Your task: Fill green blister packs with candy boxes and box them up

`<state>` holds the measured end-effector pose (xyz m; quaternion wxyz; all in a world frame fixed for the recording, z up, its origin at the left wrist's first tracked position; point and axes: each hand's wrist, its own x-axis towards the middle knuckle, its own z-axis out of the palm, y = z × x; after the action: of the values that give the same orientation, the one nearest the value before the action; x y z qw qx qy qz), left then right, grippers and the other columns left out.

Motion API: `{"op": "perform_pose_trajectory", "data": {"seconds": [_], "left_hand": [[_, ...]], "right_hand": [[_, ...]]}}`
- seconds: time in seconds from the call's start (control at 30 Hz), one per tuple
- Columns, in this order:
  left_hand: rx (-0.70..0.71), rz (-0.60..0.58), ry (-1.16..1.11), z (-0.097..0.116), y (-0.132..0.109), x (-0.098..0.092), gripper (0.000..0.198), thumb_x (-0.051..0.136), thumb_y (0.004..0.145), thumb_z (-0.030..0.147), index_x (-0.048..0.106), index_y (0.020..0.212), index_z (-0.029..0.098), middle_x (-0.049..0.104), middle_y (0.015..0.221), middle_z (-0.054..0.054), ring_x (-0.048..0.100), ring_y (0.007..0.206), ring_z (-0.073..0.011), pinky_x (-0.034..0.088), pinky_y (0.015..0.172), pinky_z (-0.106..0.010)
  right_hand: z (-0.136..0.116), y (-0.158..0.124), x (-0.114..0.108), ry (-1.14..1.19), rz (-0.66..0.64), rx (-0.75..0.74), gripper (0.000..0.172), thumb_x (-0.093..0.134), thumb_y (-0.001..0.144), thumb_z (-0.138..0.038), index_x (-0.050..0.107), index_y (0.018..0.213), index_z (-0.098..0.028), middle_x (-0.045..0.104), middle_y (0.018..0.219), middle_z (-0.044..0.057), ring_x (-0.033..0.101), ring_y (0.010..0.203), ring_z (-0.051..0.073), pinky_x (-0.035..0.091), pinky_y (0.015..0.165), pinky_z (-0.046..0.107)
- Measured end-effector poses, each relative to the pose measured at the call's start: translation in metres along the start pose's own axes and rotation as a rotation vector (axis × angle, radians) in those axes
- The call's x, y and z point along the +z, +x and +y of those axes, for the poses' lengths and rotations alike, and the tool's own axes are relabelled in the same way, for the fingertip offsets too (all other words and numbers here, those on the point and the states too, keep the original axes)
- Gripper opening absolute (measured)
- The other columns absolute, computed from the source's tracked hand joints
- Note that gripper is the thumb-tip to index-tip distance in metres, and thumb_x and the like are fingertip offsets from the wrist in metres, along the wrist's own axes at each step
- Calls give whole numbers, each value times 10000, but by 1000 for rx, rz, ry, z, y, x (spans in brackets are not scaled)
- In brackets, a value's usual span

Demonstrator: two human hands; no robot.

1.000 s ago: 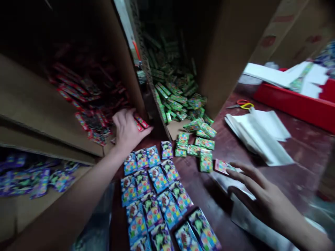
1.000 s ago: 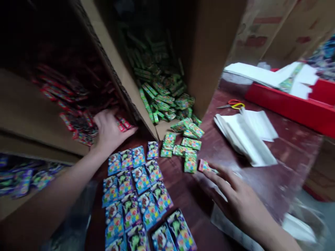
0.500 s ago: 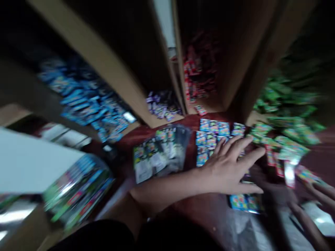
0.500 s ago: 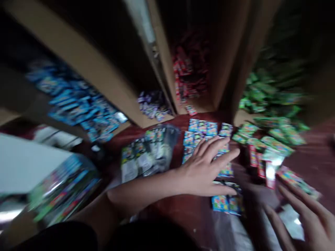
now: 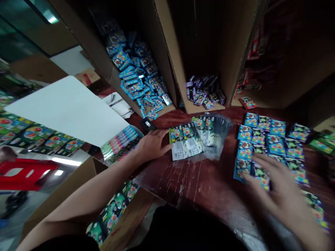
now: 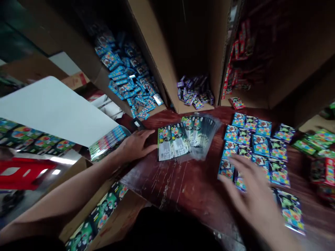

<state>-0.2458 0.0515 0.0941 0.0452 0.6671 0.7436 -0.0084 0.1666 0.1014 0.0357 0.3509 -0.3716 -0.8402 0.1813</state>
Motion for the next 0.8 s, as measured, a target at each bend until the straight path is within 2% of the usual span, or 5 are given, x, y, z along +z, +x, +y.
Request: {"op": "perform_pose_trajectory", "data": {"seconds": [0.1,0.2,0.43,0.63,0.8], "left_hand": [[-347,-32,-130,28,29,29,795,569,851,716,505,1379,126,734,1111,-216,686,1108,-404,491,955,-483],[-436,-21,-272,31,48,60,848,738,771,602,472,1386,82,749,1066,-212,711,1051,-394,515,878,-416],[-468,189,-536,16,50,88,725,652,899,477,410,1473,105,696,1246,-172,679,1145,-271,497,968,-342],[-502,216,-835,34,55,108,907,782,801,377,321,1524,83,729,1179,-164,723,1035,-257,547,899,-348],[-420,230,-1128,50,26,90,658,709,842,523,573,1344,119,717,1238,-167,724,1043,-269,580,865,-367]], "right_hand": [[-46,36,70,67,-154,-24,478,581,976,-430,502,1424,-286,573,1403,125,549,1280,348,478,1065,592],[-68,50,109,79,-242,-8,457,519,1003,-436,497,1427,-269,574,1404,127,548,1281,347,496,1048,589],[-46,47,97,94,-232,33,421,519,1000,-426,542,1380,-247,582,1388,121,540,1299,321,458,1110,563],[-60,59,154,178,-275,152,544,510,994,-429,517,1438,-115,514,1496,216,440,1421,394,373,1177,620],[-74,47,173,271,-286,125,579,547,971,-297,426,1518,-147,424,1590,171,358,1497,338,333,1230,561]]}}
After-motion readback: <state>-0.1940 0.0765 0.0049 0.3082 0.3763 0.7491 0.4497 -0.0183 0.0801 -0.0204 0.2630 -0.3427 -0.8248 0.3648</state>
